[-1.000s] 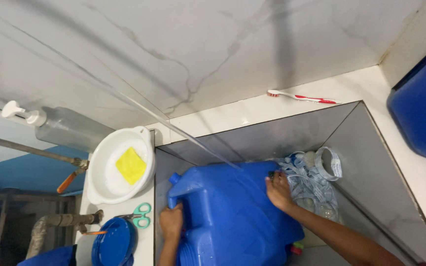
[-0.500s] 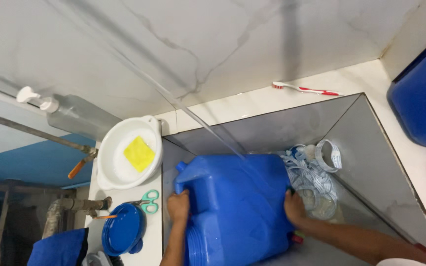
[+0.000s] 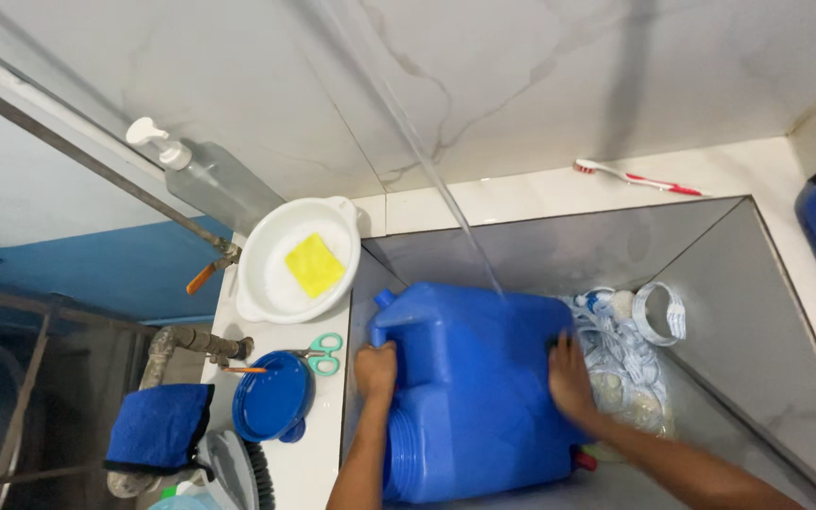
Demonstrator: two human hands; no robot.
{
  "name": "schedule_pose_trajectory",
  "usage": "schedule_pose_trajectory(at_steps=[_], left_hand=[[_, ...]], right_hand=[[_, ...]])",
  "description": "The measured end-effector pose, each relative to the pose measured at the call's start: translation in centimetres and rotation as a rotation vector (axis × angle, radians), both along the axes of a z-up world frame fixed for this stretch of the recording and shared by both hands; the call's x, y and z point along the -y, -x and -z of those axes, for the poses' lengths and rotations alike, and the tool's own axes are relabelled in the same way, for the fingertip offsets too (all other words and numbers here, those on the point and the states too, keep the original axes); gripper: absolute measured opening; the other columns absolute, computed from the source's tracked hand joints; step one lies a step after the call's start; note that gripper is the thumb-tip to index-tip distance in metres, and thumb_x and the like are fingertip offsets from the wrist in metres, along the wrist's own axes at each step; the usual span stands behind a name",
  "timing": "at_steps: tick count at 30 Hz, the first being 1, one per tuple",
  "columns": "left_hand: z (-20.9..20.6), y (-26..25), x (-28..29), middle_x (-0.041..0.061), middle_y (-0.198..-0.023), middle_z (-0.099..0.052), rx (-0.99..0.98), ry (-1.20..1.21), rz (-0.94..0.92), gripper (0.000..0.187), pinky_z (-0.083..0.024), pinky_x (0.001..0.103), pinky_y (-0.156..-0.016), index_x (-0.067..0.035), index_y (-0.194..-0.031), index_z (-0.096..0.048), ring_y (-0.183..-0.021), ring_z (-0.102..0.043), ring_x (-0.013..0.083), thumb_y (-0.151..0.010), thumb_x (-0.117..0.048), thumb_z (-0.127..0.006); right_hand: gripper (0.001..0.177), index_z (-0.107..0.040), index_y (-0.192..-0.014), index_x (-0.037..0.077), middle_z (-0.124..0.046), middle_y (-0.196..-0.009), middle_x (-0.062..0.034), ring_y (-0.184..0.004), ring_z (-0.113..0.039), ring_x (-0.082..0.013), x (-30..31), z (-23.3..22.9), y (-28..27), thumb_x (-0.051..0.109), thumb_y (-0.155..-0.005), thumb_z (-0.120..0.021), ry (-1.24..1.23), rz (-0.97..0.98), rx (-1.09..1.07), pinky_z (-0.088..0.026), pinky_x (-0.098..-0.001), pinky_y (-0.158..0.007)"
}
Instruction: The person washes a large blue plastic container and its lid in a sink using a sponge and running water. They scrub the interior and exterior, rinse the container, and place it aside with other containers.
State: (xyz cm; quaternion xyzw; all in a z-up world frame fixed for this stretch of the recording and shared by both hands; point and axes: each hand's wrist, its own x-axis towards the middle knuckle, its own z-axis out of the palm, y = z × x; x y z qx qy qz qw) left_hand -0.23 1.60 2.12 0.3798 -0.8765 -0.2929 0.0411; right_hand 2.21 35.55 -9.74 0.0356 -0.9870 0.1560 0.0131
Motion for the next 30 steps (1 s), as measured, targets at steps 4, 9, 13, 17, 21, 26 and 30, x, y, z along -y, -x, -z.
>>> schedule_pose_trajectory(at_steps=[4,9,13,17,21,26,30], left_hand=[[-0.2,-0.8,-0.4,0.029,-0.096,-0.074,0.008,-0.045,-0.011,0.04,-0.056,0.055,-0.086,0.001,-0.096,-0.075,-0.095,-0.072,0.0468,-0.079,-0.035,-0.068],[-0.9,-1.3,-0.5,0.027,-0.101,-0.072,0.075,-0.073,-0.065,0.04,-0.055,0.055,-0.089,-0.002,-0.099,-0.075,-0.099,-0.07,0.0462,-0.077,-0.036,-0.071],[-0.4,-1.1,-1.5,0.029,-0.101,-0.072,0.051,-0.052,-0.031,0.041,-0.055,0.055,-0.09,-0.001,-0.102,-0.074,-0.099,-0.07,0.0471,-0.079,-0.035,-0.07],[-1.1,-0.4,-0.2,0.029,-0.102,-0.073,0.03,-0.051,-0.027,0.04,-0.055,0.054,-0.09,0.001,-0.1,-0.075,-0.099,-0.071,0.0465,-0.08,-0.033,-0.067],[-0.8,-0.6,-0.6,0.03,-0.102,-0.072,0.023,-0.048,-0.028,0.041,-0.055,0.054,-0.09,0.001,-0.1,-0.074,-0.099,-0.07,0.0475,-0.079,-0.034,-0.069],[-0.7,-0.7,-0.5,0.029,-0.1,-0.074,0.054,-0.093,-0.026,0.041,-0.057,0.053,-0.088,0.0,-0.101,-0.073,-0.097,-0.074,0.0451,-0.081,-0.035,-0.066],[-2.7,-0.5,-0.4,0.03,-0.1,-0.072,0.002,-0.078,0.015,0.043,-0.055,0.053,-0.089,0.001,-0.099,-0.074,-0.1,-0.07,0.0467,-0.078,-0.037,-0.07]], right_hand=[[0.066,-0.023,-0.161,0.0,-0.021,-0.162,-0.0312,-0.148,-0.023,-0.0476,6.1,-2.8,-9.1,0.033,-0.105,-0.038,0.424,-0.192,0.042,-0.024,-0.0566,-0.117],[0.059,-0.031,-0.159,0.006,-0.03,-0.165,-0.0222,-0.152,-0.027,-0.0402,15.6,-11.5,4.1,0.031,-0.106,-0.04,0.343,-0.505,-0.287,-0.021,-0.0528,-0.123],[0.055,-0.036,-0.158,0.011,-0.034,-0.165,-0.0181,-0.152,-0.03,-0.0382,12.3,-14.2,5.3,0.03,-0.106,-0.041,0.391,-0.545,-0.252,-0.022,-0.0504,-0.124],[0.06,-0.031,-0.158,0.0,-0.027,-0.162,-0.0283,-0.148,-0.026,-0.0446,10.4,-13.3,1.3,0.027,-0.106,-0.04,0.339,-0.459,-0.229,-0.019,-0.0544,-0.117],[0.057,-0.037,-0.153,0.009,-0.033,-0.16,-0.0203,-0.149,-0.029,-0.038,15.6,-10.3,4.2,0.034,-0.103,-0.044,0.11,-0.434,-0.219,-0.022,-0.0537,-0.118],[0.027,-0.062,-0.126,0.01,-0.064,-0.142,-0.0139,-0.139,-0.057,-0.0305,10.4,-6.0,9.7,0.025,-0.113,-0.045,0.712,-0.417,-0.559,-0.044,-0.043,-0.119],[0.041,-0.054,-0.131,-0.001,-0.053,-0.139,-0.0241,-0.129,-0.048,-0.0409,-0.4,-1.4,2.8,0.028,-0.106,-0.038,0.371,0.132,0.049,-0.037,-0.048,-0.111]])
